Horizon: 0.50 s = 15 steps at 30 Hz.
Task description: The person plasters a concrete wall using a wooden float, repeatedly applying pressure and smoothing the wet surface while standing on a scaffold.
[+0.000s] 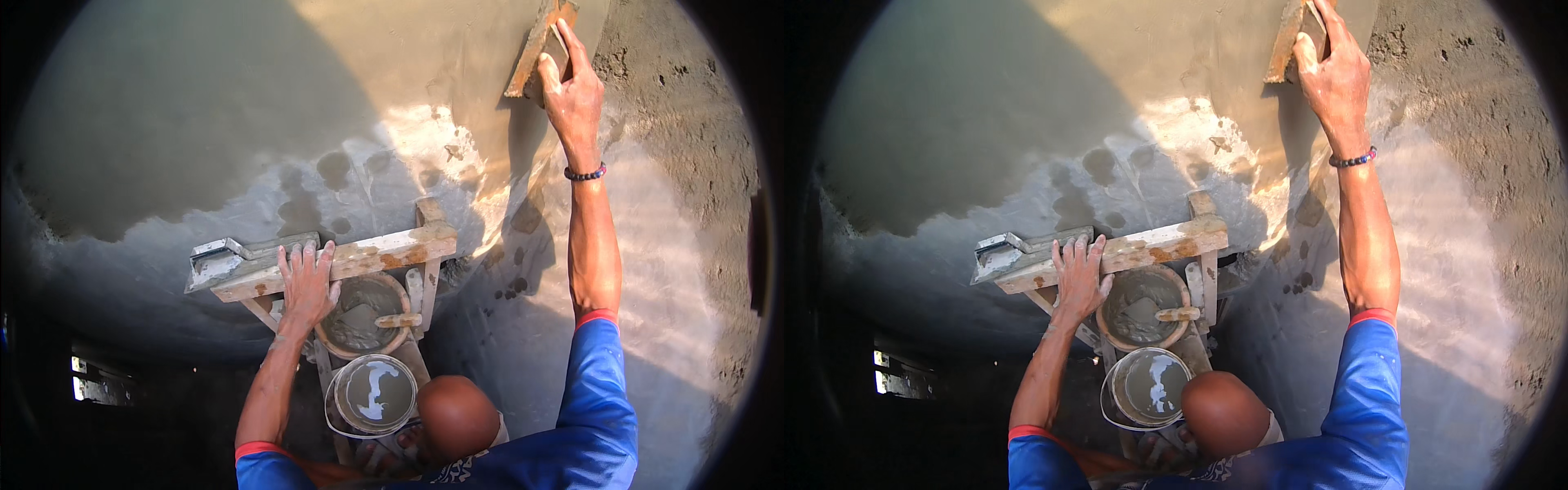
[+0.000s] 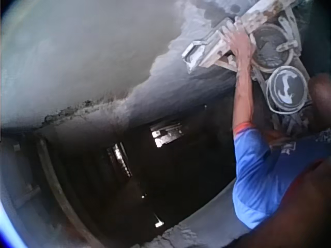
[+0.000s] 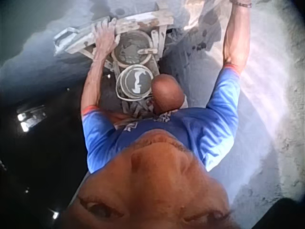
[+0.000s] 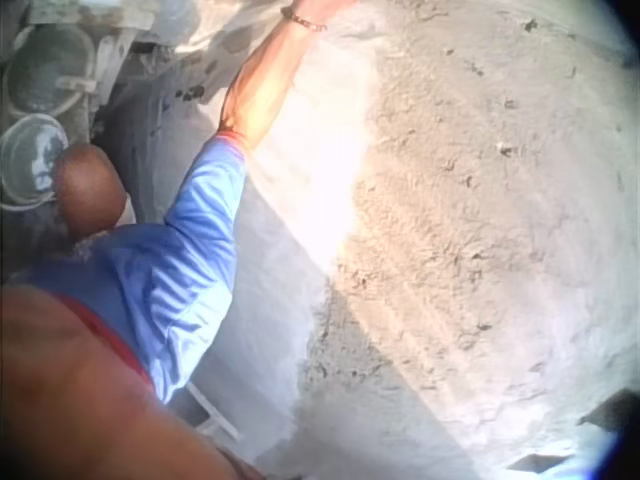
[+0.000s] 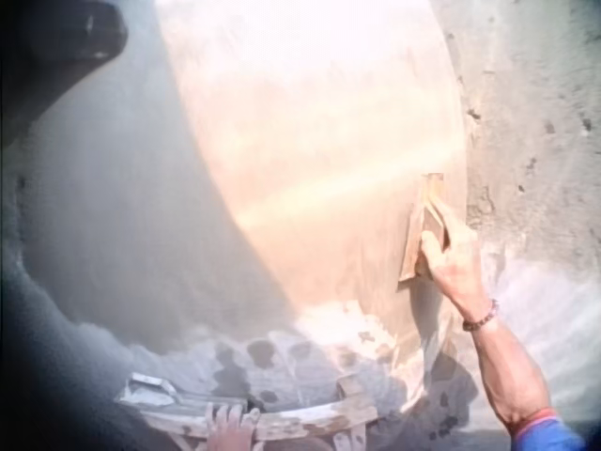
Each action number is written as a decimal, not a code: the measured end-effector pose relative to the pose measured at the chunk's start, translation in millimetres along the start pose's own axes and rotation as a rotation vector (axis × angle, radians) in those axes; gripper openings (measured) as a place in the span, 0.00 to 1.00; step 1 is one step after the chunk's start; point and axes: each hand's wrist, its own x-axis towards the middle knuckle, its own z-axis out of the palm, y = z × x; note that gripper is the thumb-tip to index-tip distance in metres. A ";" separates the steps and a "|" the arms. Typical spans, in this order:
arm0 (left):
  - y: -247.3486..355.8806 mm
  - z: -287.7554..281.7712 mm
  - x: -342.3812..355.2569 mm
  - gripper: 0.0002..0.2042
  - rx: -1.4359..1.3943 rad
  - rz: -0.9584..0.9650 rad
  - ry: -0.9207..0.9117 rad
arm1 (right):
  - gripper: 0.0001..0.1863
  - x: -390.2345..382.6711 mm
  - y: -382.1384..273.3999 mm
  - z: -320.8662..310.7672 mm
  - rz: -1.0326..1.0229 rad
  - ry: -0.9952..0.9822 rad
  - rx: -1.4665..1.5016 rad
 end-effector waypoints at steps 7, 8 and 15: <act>2.1 6.3 -0.4 0.41 -0.014 -0.003 0.040 | 0.33 -163.3 3.2 53.5 0.070 -0.329 -0.082; 1.3 6.9 2.7 0.41 -0.023 0.013 0.056 | 0.32 -217.6 21.8 48.1 0.000 -0.383 -0.011; -4.4 11.0 -2.9 0.40 -0.028 0.014 0.098 | 0.29 -88.8 -14.3 2.4 -0.024 -0.164 -0.006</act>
